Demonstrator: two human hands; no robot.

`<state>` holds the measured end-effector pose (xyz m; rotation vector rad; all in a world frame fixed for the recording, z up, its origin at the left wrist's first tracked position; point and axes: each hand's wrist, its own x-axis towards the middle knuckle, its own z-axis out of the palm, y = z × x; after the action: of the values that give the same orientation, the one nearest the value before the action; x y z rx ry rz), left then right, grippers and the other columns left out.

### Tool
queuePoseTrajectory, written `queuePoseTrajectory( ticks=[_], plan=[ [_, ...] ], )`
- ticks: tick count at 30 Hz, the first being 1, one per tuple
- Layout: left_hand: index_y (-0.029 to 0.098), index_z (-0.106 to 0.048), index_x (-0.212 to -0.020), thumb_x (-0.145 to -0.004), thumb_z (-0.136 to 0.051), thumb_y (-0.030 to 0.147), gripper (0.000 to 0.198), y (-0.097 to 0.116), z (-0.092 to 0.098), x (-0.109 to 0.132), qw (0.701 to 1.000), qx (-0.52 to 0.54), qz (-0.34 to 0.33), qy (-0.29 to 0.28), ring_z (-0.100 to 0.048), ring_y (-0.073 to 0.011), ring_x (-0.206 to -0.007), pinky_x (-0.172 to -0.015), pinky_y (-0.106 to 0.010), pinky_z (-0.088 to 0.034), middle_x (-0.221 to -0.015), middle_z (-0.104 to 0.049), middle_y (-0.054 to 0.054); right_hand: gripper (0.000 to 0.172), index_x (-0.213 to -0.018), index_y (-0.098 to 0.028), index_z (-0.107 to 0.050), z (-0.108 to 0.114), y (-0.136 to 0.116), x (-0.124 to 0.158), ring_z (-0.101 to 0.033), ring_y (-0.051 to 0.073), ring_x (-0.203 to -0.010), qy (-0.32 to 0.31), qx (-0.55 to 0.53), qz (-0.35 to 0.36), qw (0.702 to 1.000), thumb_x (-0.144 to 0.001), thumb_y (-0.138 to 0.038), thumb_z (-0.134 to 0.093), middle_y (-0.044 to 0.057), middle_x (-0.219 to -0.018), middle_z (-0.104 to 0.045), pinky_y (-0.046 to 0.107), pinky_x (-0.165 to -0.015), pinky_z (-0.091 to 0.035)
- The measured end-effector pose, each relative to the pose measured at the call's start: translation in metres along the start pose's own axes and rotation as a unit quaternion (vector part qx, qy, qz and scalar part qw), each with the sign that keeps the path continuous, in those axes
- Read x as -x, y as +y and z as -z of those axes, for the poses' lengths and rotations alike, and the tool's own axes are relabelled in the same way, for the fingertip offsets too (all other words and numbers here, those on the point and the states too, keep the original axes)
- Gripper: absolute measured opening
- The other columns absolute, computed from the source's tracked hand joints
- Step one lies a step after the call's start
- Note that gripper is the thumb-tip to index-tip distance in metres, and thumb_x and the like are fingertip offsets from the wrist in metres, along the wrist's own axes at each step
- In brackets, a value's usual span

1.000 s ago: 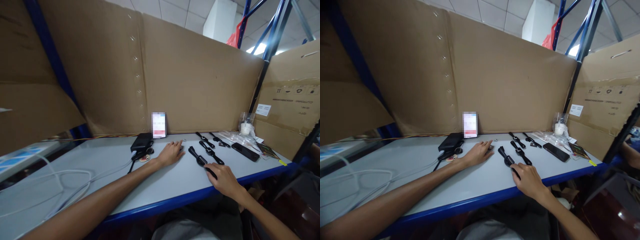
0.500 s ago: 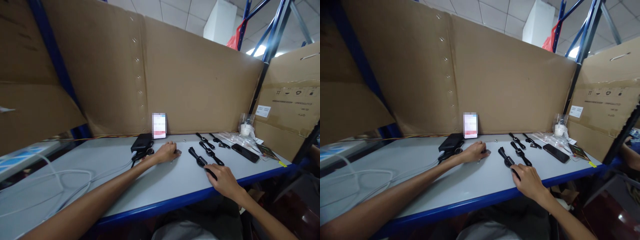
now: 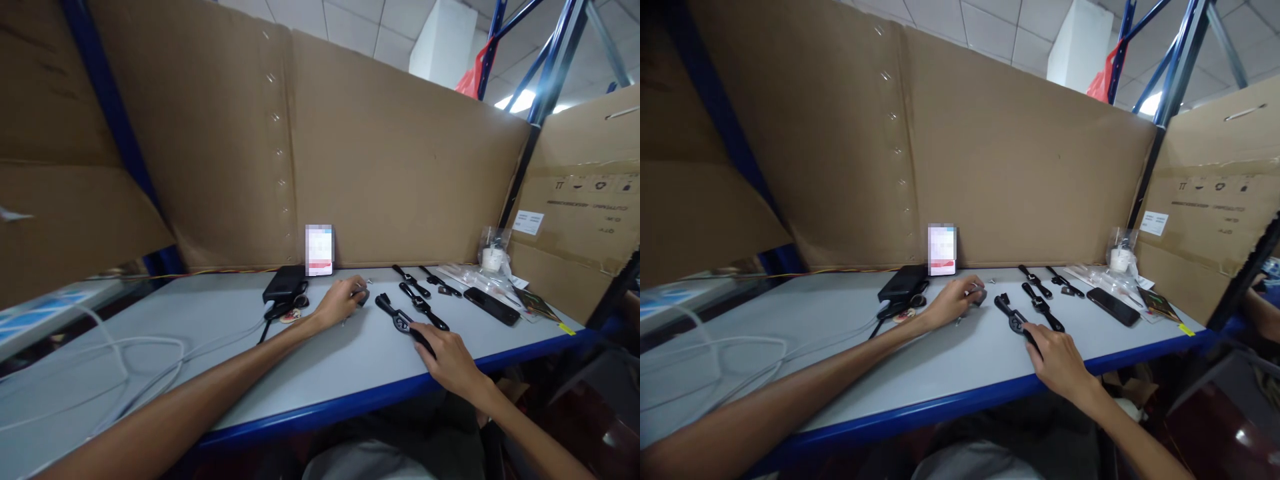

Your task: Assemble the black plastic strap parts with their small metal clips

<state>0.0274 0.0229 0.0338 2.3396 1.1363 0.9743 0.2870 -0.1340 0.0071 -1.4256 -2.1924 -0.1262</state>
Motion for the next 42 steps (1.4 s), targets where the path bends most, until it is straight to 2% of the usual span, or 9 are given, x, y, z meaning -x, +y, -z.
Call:
queuePoseTrajectory(
  ticks=[6,11,17,20,25,29,34,40,42],
  plan=[
    [0.016,-0.067,-0.073,-0.083,-0.067,0.036,0.023,0.042,-0.011,0.014,0.987,0.151,-0.036,0.046,-0.056,-0.0167,-0.072,-0.067,-0.027,-0.039,-0.075,-0.065,-0.003,0.033,-0.13,-0.021,-0.06,0.003,0.003,-0.001,-0.069,0.025,-0.109,0.004,-0.043,0.014,0.999,-0.099,-0.016,-0.049,0.008,-0.122,-0.072,0.039,-0.093,-0.055],
    [0.015,-0.063,-0.075,-0.087,-0.062,0.041,0.028,0.055,-0.022,0.024,0.969,0.247,0.004,-0.02,-0.046,-0.0123,-0.057,-0.056,-0.025,-0.034,-0.063,-0.056,0.001,0.027,-0.122,-0.021,-0.063,0.004,0.001,-0.002,-0.068,0.024,-0.103,0.014,-0.041,0.039,0.998,-0.1,-0.014,-0.05,0.006,-0.111,-0.072,0.038,-0.09,-0.053],
    [0.018,-0.062,-0.088,-0.09,-0.056,0.021,0.008,0.051,-0.028,0.033,0.99,0.041,-0.134,-0.004,-0.058,-0.0187,-0.081,-0.073,-0.029,-0.045,-0.089,-0.065,-0.005,0.027,-0.123,-0.02,-0.063,0.003,0.0,-0.001,-0.068,0.025,-0.103,0.01,-0.031,0.034,0.999,-0.099,-0.013,-0.05,0.007,-0.112,-0.072,0.038,-0.089,-0.053],
    [0.019,-0.063,-0.094,-0.09,-0.053,0.014,0.012,0.05,-0.028,0.036,0.983,-0.031,-0.179,-0.012,-0.059,-0.0199,-0.086,-0.077,-0.031,-0.047,-0.094,-0.063,-0.006,0.028,-0.123,-0.02,-0.062,0.002,0.001,-0.001,-0.068,0.025,-0.104,0.007,-0.031,0.027,0.999,-0.099,-0.013,-0.05,0.007,-0.114,-0.071,0.04,-0.09,-0.054],
    [0.021,-0.063,-0.124,-0.087,-0.047,0.005,0.043,0.054,-0.025,0.039,0.982,-0.041,-0.18,-0.042,-0.061,-0.0174,-0.077,-0.072,-0.029,-0.047,-0.097,-0.064,-0.005,0.029,-0.125,-0.021,-0.062,0.002,0.002,-0.001,-0.068,0.025,-0.106,0.005,-0.031,0.026,0.999,-0.1,-0.014,-0.049,0.007,-0.117,-0.071,0.041,-0.092,-0.053],
    [0.019,-0.068,-0.1,-0.083,-0.048,0.004,0.031,0.056,-0.023,0.036,0.986,-0.01,-0.159,-0.041,-0.062,-0.0164,-0.074,-0.068,-0.028,-0.046,-0.091,-0.065,-0.005,0.028,-0.125,-0.021,-0.062,0.001,0.002,-0.001,-0.068,0.025,-0.106,0.008,-0.028,0.026,0.999,-0.1,-0.015,-0.049,0.007,-0.116,-0.071,0.04,-0.092,-0.054],
    [0.019,-0.055,-0.089,-0.086,-0.055,0.019,0.003,0.051,-0.025,0.03,0.989,0.142,-0.034,0.017,-0.06,-0.0143,-0.064,-0.059,-0.025,-0.044,-0.079,-0.062,0.0,0.029,-0.125,-0.02,-0.062,0.001,0.002,-0.001,-0.068,0.025,-0.106,0.011,-0.026,0.028,0.999,-0.099,-0.014,-0.049,0.007,-0.115,-0.071,0.04,-0.091,-0.054],
    [0.021,-0.064,-0.107,-0.082,-0.06,0.017,0.026,0.048,-0.025,0.029,0.997,0.062,-0.045,-0.012,-0.059,-0.0164,-0.072,-0.069,-0.028,-0.042,-0.083,-0.068,0.0,0.028,-0.123,-0.021,-0.064,0.001,0.002,-0.001,-0.069,0.024,-0.105,0.016,-0.021,0.027,0.999,-0.099,-0.015,-0.049,0.008,-0.116,-0.072,0.038,-0.091,-0.055],
    [0.021,-0.068,-0.099,-0.082,-0.059,0.016,0.02,0.05,-0.025,0.03,0.996,0.052,-0.058,-0.039,-0.059,-0.0167,-0.073,-0.07,-0.028,-0.041,-0.083,-0.068,-0.001,0.029,-0.124,-0.021,-0.064,0.0,0.003,-0.001,-0.069,0.023,-0.104,0.02,-0.021,0.03,0.999,-0.099,-0.016,-0.049,0.008,-0.116,-0.072,0.038,-0.091,-0.055]
  ],
)
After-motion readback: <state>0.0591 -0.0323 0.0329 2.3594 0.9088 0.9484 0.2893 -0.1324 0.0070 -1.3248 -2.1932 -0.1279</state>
